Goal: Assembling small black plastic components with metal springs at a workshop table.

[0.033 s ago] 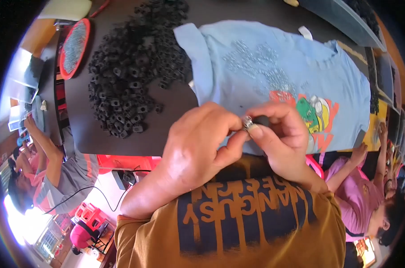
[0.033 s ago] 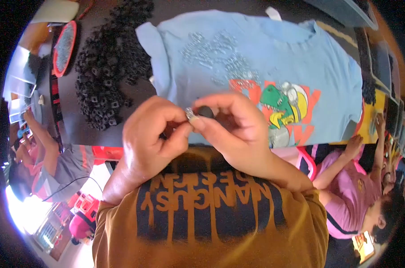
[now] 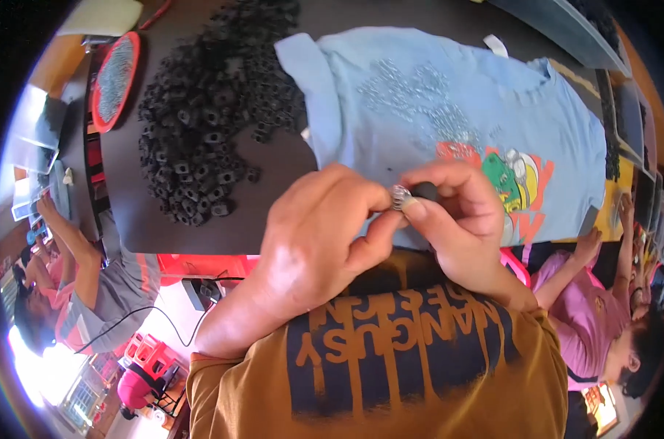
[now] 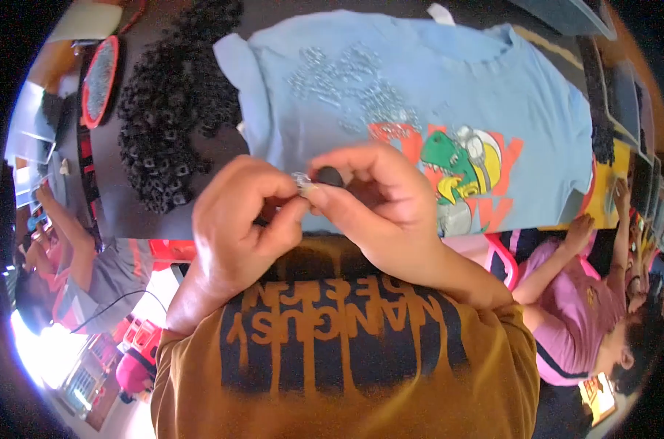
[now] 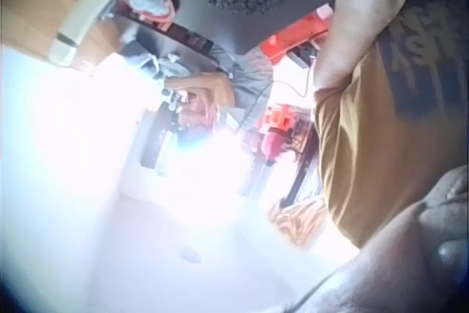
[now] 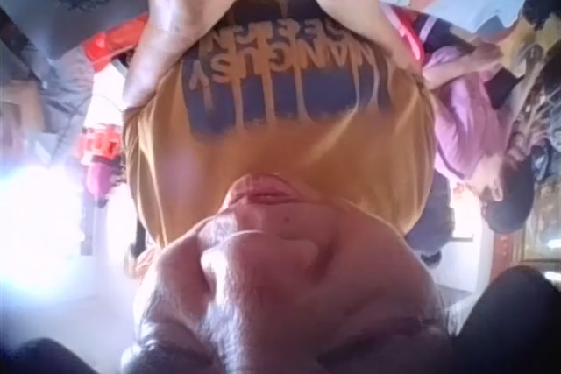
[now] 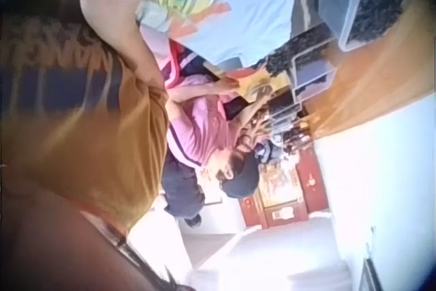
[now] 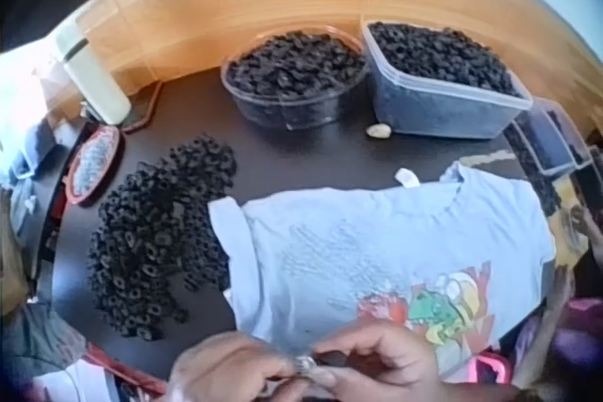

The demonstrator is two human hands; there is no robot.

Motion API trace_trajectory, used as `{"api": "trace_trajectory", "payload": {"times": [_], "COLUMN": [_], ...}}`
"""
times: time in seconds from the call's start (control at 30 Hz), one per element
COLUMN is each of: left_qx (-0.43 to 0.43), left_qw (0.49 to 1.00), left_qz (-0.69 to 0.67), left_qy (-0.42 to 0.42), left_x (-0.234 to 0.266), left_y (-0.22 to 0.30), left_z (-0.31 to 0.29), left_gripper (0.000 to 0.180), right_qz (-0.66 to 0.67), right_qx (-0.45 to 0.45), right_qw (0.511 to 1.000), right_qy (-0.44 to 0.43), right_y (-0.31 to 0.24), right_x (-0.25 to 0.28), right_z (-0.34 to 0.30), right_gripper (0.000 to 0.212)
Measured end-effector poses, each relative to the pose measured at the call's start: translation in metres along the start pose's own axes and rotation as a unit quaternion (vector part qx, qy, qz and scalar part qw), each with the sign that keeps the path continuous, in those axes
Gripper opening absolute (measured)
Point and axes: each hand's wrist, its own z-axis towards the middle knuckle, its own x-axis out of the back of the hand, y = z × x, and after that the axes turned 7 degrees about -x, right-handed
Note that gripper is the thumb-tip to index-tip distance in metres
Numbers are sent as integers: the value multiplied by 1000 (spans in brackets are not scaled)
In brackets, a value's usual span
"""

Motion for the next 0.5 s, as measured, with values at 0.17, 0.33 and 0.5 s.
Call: {"api": "trace_trajectory", "payload": {"times": [0.17, 0.33, 0.5], "left_qx": [-69, -75, -49], "left_qw": [995, 995, 998], "left_qz": [65, 64, 30], "left_qy": [29, 23, 21], "left_x": [-3, -5, -5], "left_y": [-1, 1, 4], "left_z": [-2, -3, 3], "left_gripper": [28, 31, 26], "right_qz": [25, 52, 22], "right_qx": [5, -2, 14], "right_qw": [1000, 999, 1000], "right_qy": [-7, 7, 18], "right_y": [0, 0, -1], "right_x": [4, 3, 4], "right_z": [4, 5, 3], "right_gripper": [24, 24, 25]}}
